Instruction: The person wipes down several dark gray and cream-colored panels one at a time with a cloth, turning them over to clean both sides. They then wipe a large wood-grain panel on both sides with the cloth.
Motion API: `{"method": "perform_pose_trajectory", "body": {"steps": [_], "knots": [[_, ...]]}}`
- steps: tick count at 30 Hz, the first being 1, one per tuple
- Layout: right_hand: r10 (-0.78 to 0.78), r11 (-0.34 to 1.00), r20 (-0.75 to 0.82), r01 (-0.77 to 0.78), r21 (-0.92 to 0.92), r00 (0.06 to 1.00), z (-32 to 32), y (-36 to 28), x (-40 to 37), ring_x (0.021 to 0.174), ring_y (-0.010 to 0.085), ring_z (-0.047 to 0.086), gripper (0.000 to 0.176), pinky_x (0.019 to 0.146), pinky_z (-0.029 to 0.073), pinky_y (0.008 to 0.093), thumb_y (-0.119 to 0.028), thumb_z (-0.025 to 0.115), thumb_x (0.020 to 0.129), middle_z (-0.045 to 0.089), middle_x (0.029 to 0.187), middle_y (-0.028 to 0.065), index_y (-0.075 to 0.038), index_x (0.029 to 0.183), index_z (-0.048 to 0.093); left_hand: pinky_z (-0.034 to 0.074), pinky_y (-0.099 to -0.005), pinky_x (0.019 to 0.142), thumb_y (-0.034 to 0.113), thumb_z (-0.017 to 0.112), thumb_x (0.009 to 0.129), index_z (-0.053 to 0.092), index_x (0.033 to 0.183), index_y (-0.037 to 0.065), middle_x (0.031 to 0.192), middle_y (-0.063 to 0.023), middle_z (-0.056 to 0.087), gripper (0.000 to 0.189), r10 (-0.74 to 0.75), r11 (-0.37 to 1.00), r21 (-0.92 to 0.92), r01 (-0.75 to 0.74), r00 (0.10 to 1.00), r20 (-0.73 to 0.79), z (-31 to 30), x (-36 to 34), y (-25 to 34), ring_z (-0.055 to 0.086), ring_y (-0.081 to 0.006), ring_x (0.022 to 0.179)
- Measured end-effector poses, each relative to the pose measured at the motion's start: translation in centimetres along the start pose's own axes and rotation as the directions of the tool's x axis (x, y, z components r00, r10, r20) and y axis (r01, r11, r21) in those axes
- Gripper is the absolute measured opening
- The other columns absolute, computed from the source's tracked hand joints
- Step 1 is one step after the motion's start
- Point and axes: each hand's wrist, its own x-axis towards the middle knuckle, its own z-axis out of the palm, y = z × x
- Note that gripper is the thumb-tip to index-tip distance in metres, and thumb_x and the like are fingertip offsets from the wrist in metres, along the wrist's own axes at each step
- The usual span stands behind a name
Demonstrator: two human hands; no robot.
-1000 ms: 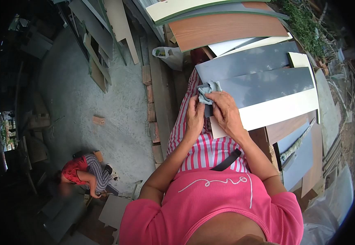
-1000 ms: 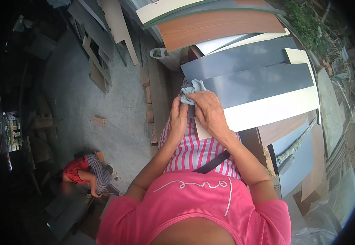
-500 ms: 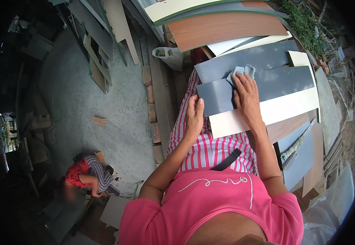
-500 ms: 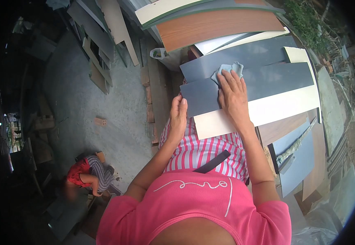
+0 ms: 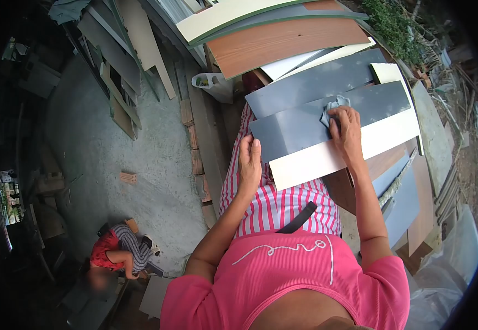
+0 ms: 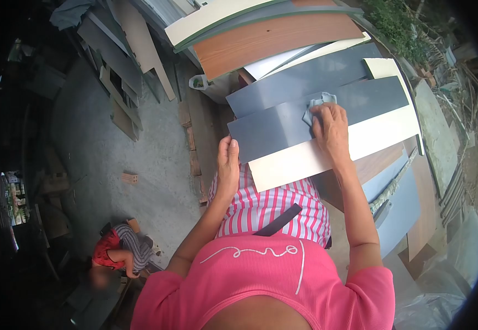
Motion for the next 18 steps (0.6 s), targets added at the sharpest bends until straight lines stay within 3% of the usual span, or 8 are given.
{"method": "perform_pose_trajectory", "body": {"steps": [1,3,5,7,9,12,15,18], "knots": [[0.095,0.995,-0.043,-0.096,-0.020,0.995,-0.2,1.4,0.6,0.107,0.0324,0.049,0.032,0.097,0.037,0.0412,-0.004,0.058,0.080,0.053,0.113,0.0148,-0.006,0.112,0.056,0.035,-0.0200,0.065,0.035,0.043,0.098,0.048,0.116,0.001,0.086,0.0016,0.047,0.040,-0.016,1.000,-0.005,0.016,1.000,0.005,0.0,0.0,0.2,0.039,-0.0044,0.074],[0.100,0.989,-0.122,-0.113,-0.099,0.987,0.7,4.1,1.6,0.114,0.0336,0.045,0.036,0.100,0.035,0.0420,-0.007,0.056,0.083,0.049,0.121,0.0159,-0.007,0.118,0.053,0.036,-0.0203,0.067,0.035,0.042,0.098,0.048,0.117,0.000,0.087,0.0011,0.047,0.040,-0.030,0.999,-0.013,0.030,1.000,0.004,0.0,-0.2,0.7,0.039,-0.0047,0.076],[0.107,0.974,-0.203,-0.143,-0.174,0.973,1.9,4.7,1.4,0.121,0.0347,0.041,0.040,0.102,0.032,0.0428,-0.009,0.054,0.085,0.045,0.130,0.0169,-0.007,0.125,0.050,0.039,-0.0291,0.084,0.041,0.041,0.097,0.047,0.115,-0.001,0.101,-0.0087,0.052,0.046,-0.053,0.999,-0.010,0.053,0.999,0.009,0.1,-0.3,1.1,0.049,-0.0163,0.094],[0.006,0.938,-0.015,-0.011,-0.347,1.000,3.2,2.7,0.9,0.132,0.0334,0.031,0.044,0.107,0.026,0.0451,-0.014,0.051,0.088,0.038,0.140,0.0152,-0.010,0.132,0.045,0.039,-0.0291,0.084,0.041,0.041,0.097,0.047,0.115,-0.001,0.101,-0.0089,0.052,0.046,-0.061,0.998,0.005,0.061,0.998,0.011,0.0,-0.2,0.8,0.049,-0.0164,0.094],[-0.110,0.966,0.111,0.132,-0.224,0.988,3.3,-1.2,-0.1,0.134,0.0305,0.028,0.044,0.110,0.023,0.0463,-0.016,0.050,0.089,0.036,0.142,0.0121,-0.012,0.133,0.045,0.039,-0.0292,0.085,0.038,0.041,0.098,0.047,0.114,-0.002,0.103,-0.0094,0.052,0.044,-0.072,0.997,0.001,0.072,0.997,0.011,-0.1,0.0,-0.2,0.049,-0.0166,0.096],[-0.218,0.959,0.247,0.254,-0.124,0.944,2.9,-3.8,-1.2,0.135,0.0246,0.028,0.044,0.112,0.019,0.0450,-0.019,0.051,0.089,0.035,0.143,0.0060,-0.017,0.133,0.045,0.039,-0.0289,0.084,0.037,0.041,0.098,0.047,0.114,-0.002,0.102,-0.0091,0.052,0.042,-0.045,0.998,-0.047,0.045,0.999,0.018,-0.1,0.2,-0.6,0.048,-0.0160,0.095],[-0.172,0.959,0.265,0.223,-0.175,0.949,1.7,-1.6,-0.7,0.136,0.0227,0.026,0.043,0.113,0.016,0.0444,-0.022,0.049,0.090,0.033,0.144,0.0047,-0.017,0.133,0.045,0.039,-0.0279,0.082,0.036,0.041,0.098,0.048,0.113,-0.002,0.100,-0.0080,0.051,0.041,-0.043,0.999,-0.013,0.044,0.999,0.028,-0.1,0.0,0.1,0.048,-0.0148,0.091],[-0.062,0.948,0.177,0.113,-0.296,0.982,0.2,4.0,1.0,0.137,0.0226,0.024,0.042,0.112,0.016,0.0441,-0.022,0.043,0.093,0.031,0.146,0.0049,-0.017,0.135,0.042,0.034,-0.0204,0.066,0.036,0.040,0.098,0.047,0.116,0.001,0.089,0.0013,0.046,0.040,-0.008,1.000,0.005,0.008,1.000,0.023,0.1,0.0,0.6,0.038,-0.0053,0.076]]}}
